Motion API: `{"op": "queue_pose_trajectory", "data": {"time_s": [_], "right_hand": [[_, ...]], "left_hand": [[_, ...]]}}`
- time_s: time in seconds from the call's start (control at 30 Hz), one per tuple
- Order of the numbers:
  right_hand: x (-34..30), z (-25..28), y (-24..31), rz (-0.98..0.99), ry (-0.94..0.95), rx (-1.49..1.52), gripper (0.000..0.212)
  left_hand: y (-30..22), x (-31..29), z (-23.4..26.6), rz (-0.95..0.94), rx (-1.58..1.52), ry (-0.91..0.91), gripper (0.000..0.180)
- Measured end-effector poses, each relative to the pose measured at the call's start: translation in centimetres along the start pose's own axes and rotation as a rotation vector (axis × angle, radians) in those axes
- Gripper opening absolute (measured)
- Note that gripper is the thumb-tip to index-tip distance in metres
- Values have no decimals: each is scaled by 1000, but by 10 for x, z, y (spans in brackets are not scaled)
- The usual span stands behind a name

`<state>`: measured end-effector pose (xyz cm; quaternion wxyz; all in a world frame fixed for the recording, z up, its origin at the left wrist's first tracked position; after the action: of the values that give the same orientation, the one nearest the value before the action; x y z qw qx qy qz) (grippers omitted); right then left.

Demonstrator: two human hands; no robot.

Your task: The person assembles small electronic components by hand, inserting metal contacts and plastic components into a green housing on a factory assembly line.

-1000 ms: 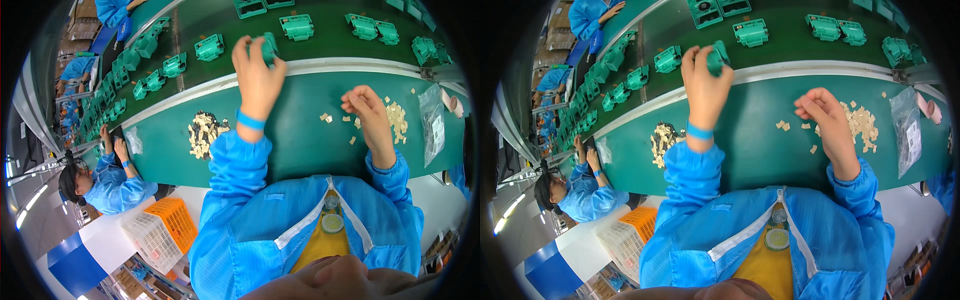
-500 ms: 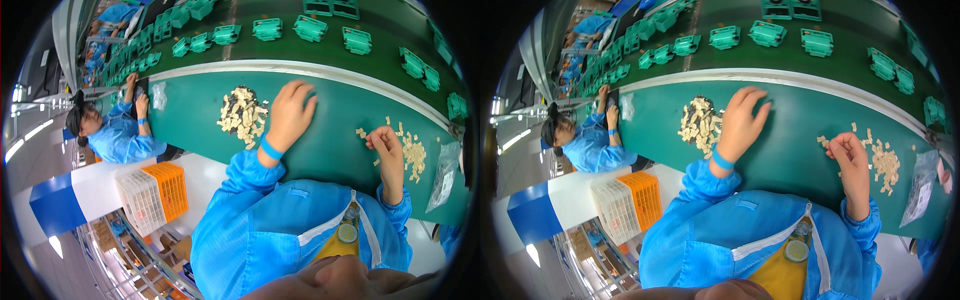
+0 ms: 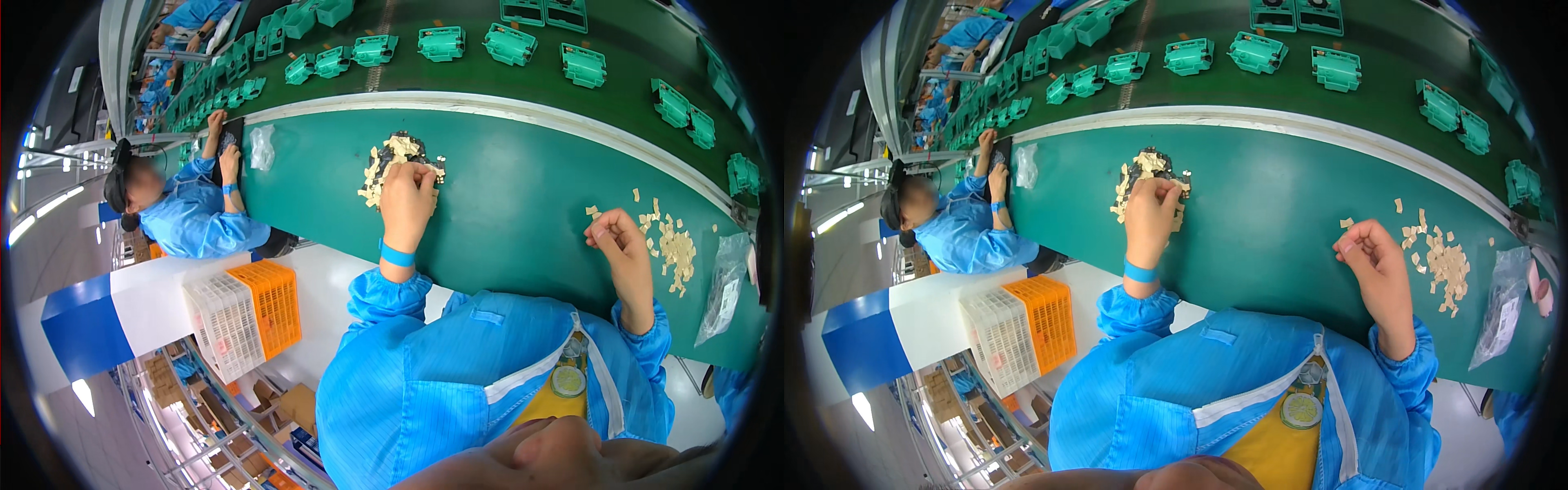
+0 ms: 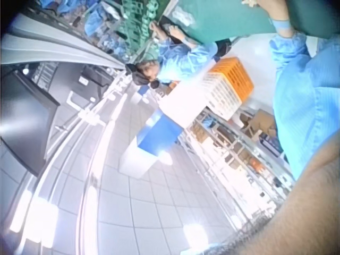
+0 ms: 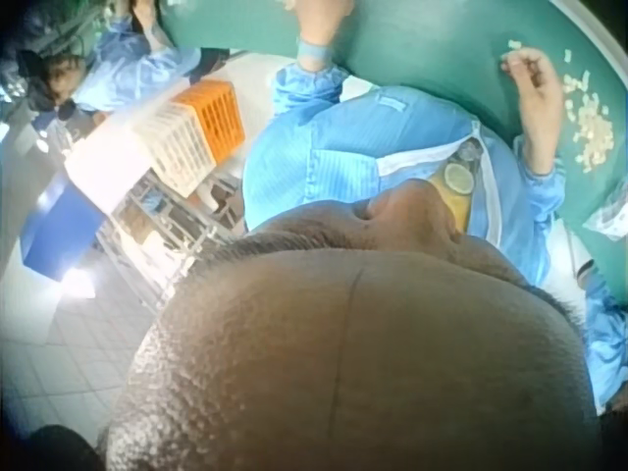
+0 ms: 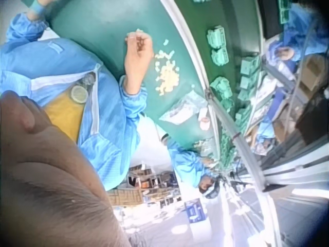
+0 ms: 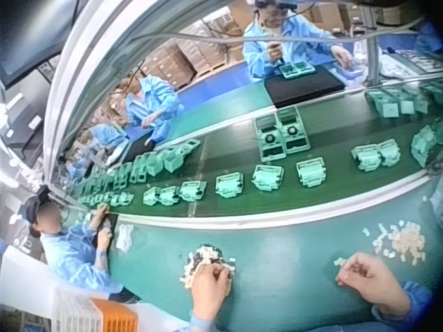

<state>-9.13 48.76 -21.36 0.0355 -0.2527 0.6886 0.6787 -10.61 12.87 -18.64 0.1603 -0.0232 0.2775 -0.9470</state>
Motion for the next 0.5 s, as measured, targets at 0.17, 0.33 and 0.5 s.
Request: {"op": "queue_pose_trajectory", "data": {"time_s": [0.17, 0.33, 0.5], "right_hand": [[0, -3, 3, -7, 10, -24, 5], [3, -11, 4, 10, 50, -12, 5], [5, -11, -1, 19, 55, 11, 6]], "left_hand": [[6, 3, 0, -208, -53, 1, 14], [4, 7, 5, -172, -91, 54, 13], [-14, 9, 5, -134, -343, 26, 15]]}}
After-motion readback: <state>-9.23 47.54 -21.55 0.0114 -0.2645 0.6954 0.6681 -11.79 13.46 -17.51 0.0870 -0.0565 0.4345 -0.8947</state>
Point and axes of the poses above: each hand's wrist, its own x-axis towards the middle knuckle, its own z-axis out of the back of the hand, y = z × x, the point moved 3 cm from there along x, towards the middle knuckle, and after that the axes turned 12 degrees about -x, right-handed, at the moved point
